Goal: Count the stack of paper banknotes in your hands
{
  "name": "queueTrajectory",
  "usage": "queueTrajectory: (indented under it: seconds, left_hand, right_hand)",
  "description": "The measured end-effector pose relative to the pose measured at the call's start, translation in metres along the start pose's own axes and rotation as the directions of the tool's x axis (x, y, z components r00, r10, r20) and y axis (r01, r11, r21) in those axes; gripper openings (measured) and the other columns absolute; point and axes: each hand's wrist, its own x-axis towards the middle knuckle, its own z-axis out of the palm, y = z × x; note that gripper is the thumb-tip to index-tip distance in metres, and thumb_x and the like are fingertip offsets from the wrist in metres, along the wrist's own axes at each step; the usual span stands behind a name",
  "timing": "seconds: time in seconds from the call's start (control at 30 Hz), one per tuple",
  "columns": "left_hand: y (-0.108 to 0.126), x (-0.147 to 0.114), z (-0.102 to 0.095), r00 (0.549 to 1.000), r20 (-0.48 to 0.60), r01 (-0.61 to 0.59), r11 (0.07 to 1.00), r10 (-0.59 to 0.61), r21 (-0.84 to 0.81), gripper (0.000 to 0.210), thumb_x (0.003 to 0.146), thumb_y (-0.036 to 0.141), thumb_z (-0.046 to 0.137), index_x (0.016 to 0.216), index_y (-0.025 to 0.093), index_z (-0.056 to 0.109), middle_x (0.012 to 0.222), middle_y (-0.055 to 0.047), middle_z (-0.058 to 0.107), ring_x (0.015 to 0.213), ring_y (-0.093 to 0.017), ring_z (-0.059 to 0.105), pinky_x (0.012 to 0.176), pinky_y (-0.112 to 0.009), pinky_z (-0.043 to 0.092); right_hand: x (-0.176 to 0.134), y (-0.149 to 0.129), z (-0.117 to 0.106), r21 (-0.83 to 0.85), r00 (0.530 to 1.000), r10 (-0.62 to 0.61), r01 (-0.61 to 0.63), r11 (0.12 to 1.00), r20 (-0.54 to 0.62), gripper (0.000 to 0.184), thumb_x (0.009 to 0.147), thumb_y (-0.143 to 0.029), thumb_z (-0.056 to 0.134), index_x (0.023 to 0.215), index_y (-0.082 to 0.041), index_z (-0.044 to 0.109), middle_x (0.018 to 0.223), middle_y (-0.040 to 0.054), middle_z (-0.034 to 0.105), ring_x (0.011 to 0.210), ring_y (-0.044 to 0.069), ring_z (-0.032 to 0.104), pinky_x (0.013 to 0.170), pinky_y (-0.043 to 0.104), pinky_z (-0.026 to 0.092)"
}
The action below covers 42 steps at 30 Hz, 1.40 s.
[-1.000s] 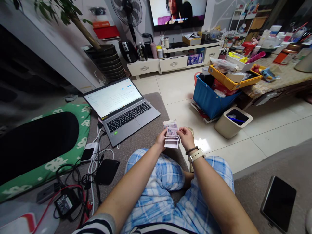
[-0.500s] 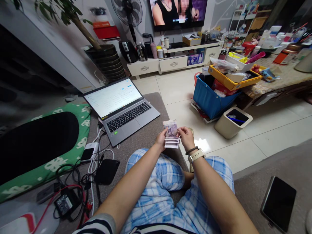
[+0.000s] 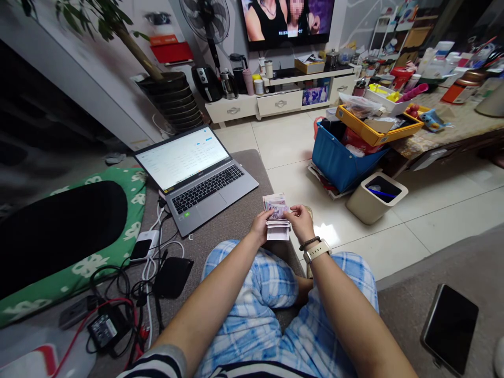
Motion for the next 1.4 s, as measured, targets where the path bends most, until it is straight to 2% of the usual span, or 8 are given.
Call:
queueTrajectory:
  seconds: [0.13,0.3,0.57,0.73,0.9,1.1,1.4]
  left_hand:
    - [0.001,-0.001,0.0,1.0,-0.016,-0.001,1.0,0.001,0.03,0.01,0.072,0.01,0.069,0.081,0.013,0.066,0.065,-0.006,0.07,0.074,-0.024,0.073,0.081,-0.038,0.057]
    - [0.0,0.0,0.0,1.0,0.007,0.005,1.0,-0.005,0.024,0.007,0.073,0.012,0.069,0.08,0.012,0.067,0.07,-0.008,0.073,0.078,-0.025,0.073,0.082,-0.038,0.057]
    - [-0.003,0.007,-0.003,0.998,0.061,0.038,0.997,-0.035,-0.061,0.016,0.081,0.026,0.068,0.084,0.01,0.07,0.081,-0.012,0.076,0.092,-0.029,0.074,0.09,-0.041,0.056]
    - [-0.006,0.011,-0.004,0.999,0.033,0.014,0.998,-0.012,-0.054,0.016,0.083,0.027,0.065,0.085,0.011,0.07,0.082,-0.011,0.076,0.092,-0.028,0.074,0.091,-0.04,0.056]
    - [-0.006,0.011,-0.004,1.0,0.029,0.008,0.999,-0.007,-0.042,0.016,0.083,0.027,0.065,0.086,0.012,0.07,0.083,-0.01,0.077,0.092,-0.027,0.074,0.092,-0.04,0.055]
    - [-0.005,0.008,-0.003,1.0,0.029,0.003,0.999,-0.002,-0.039,0.016,0.086,0.025,0.062,0.084,0.012,0.07,0.08,-0.01,0.076,0.092,-0.027,0.074,0.089,-0.039,0.057]
    - [-0.005,0.009,-0.004,1.0,0.024,-0.001,0.999,0.002,-0.044,0.015,0.08,0.027,0.069,0.082,0.012,0.069,0.082,-0.011,0.076,0.09,-0.028,0.074,0.088,-0.039,0.057]
  right_hand:
    - [0.002,0.002,-0.001,-0.054,0.999,-0.021,0.023,0.998,0.028,0.039,0.061,-0.052,0.08,0.074,-0.021,0.06,0.069,0.0012,0.062,0.067,0.019,0.056,0.065,0.032,0.044]
    - [0.001,0.001,-0.001,-0.052,0.997,-0.023,0.027,0.998,0.073,0.033,0.067,-0.049,0.075,0.067,-0.02,0.059,0.065,0.0,0.059,0.064,0.017,0.051,0.064,0.031,0.04]
    - [-0.002,-0.004,0.001,-0.001,0.997,-0.017,0.017,1.0,0.081,0.037,0.063,-0.053,0.077,0.066,-0.021,0.058,0.064,-0.0009,0.058,0.061,0.016,0.049,0.061,0.03,0.038]
    - [-0.002,-0.005,0.002,0.025,0.993,0.0,-0.003,1.0,0.118,0.043,0.061,-0.057,0.079,0.067,-0.021,0.058,0.066,-0.0007,0.058,0.061,0.016,0.05,0.059,0.03,0.038]
    - [-0.003,-0.007,0.003,0.071,0.994,0.01,-0.017,0.997,0.106,0.045,0.057,-0.057,0.083,0.068,-0.02,0.058,0.065,-0.0011,0.059,0.061,0.015,0.051,0.057,0.029,0.039]
    - [-0.003,-0.007,0.002,0.032,0.992,0.011,-0.015,0.999,0.123,0.044,0.06,-0.059,0.079,0.07,-0.021,0.057,0.067,-0.0006,0.059,0.061,0.016,0.052,0.057,0.03,0.041]
    - [-0.002,-0.006,0.002,0.027,0.993,0.007,-0.011,1.0,0.122,0.045,0.059,-0.06,0.078,0.07,-0.022,0.057,0.067,-0.0002,0.06,0.062,0.017,0.053,0.06,0.031,0.042]
